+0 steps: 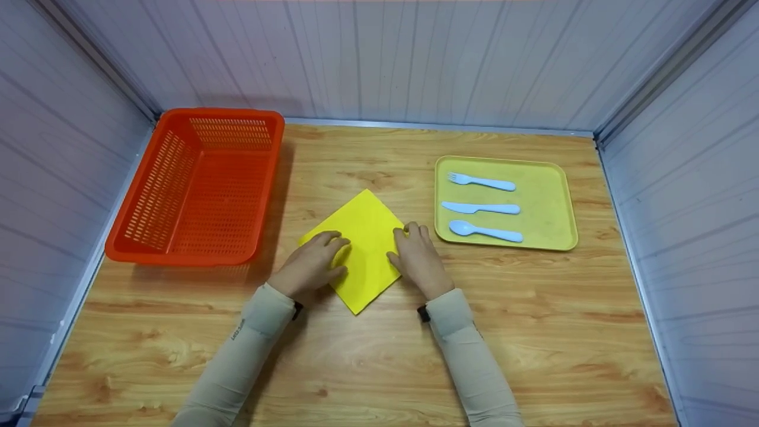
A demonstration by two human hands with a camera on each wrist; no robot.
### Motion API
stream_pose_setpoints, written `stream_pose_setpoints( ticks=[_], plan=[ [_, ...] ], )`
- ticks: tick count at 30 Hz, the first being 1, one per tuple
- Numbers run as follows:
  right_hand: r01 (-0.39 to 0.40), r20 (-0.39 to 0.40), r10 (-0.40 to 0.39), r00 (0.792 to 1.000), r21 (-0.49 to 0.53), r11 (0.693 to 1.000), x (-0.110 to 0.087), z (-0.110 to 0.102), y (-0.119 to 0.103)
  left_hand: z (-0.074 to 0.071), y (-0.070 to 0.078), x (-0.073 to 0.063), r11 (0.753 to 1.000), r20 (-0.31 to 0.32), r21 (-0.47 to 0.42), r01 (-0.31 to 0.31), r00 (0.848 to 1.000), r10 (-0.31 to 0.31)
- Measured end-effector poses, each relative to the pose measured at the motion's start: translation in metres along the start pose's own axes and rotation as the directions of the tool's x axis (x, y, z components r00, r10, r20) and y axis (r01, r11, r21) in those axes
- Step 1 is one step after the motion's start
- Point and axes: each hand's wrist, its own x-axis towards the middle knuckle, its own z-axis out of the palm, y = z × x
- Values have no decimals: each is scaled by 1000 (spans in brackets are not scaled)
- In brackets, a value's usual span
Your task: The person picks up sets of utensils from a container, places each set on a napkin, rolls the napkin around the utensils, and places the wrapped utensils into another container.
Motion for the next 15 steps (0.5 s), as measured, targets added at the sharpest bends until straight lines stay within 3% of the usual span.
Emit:
stream_pose_setpoints(
  ticks=[6, 15],
  plan=[
    [72, -103, -83, 991, -108, 992, -1, -17, 13, -4, 30, 15, 996, -32, 56, -76, 996, 78],
    [112, -267, -170, 949, -219, 969, -9, -37, 58, 0, 80, 53, 963, 19, 124, -240, 971, 239]
  ],
)
